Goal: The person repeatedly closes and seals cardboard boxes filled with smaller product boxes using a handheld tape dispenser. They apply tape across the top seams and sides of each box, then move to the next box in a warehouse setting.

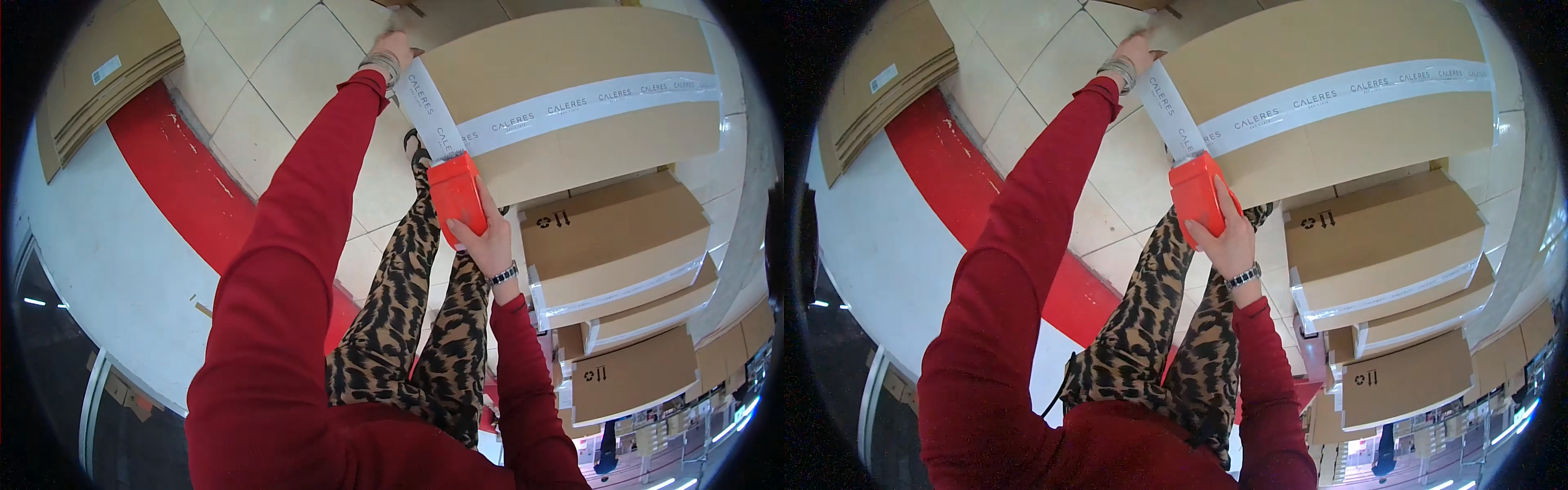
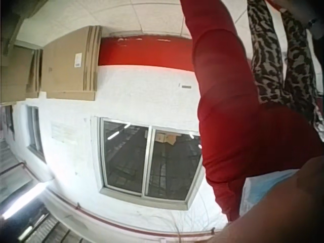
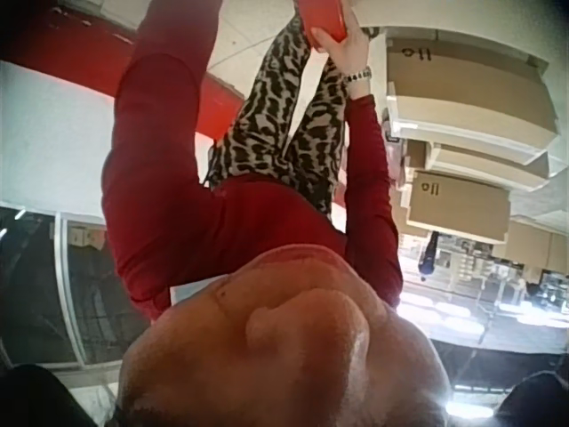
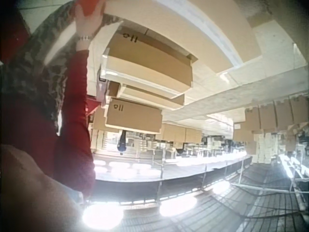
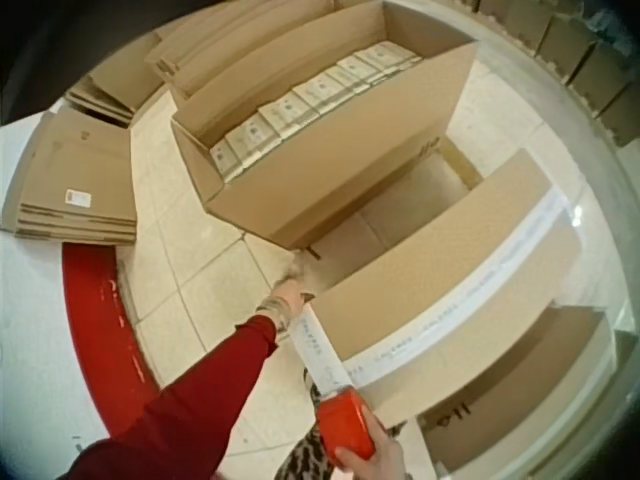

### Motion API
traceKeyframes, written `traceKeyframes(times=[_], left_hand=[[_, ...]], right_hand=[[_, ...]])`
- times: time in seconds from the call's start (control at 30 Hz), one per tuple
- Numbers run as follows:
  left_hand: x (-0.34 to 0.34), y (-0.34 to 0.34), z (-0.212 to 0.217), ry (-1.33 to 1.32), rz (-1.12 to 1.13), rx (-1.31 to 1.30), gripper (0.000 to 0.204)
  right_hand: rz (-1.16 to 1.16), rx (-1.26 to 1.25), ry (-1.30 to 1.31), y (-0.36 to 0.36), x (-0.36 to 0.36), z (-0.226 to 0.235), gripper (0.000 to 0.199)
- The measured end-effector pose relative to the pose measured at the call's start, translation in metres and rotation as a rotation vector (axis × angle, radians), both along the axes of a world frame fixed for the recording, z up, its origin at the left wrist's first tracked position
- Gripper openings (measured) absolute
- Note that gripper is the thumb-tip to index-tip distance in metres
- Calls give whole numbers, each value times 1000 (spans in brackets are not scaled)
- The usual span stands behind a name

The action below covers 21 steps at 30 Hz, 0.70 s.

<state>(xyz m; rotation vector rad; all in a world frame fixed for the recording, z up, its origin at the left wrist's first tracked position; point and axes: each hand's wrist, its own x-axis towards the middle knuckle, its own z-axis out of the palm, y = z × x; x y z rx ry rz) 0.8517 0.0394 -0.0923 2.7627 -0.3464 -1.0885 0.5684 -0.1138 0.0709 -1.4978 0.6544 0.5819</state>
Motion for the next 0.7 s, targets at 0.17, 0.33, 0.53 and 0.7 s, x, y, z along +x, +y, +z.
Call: traceKeyframes(times=[0.17,0.33,0.53,0.7], left_hand=[[-68,-60,28,-445,-98,-85,60],[-71,-71,21,-522,-218,-9,68],[-68,-56,32,-474,-135,-82,69],[-78,-45,21,-559,-40,-113,72]], right_hand=[[-42,-24,-27,-7,-9,-11,75],[-128,99,-10,-33,-68,3,72],[-52,112,211,-56,-158,5,74],[-116,157,210,-36,-146,-71,73]])
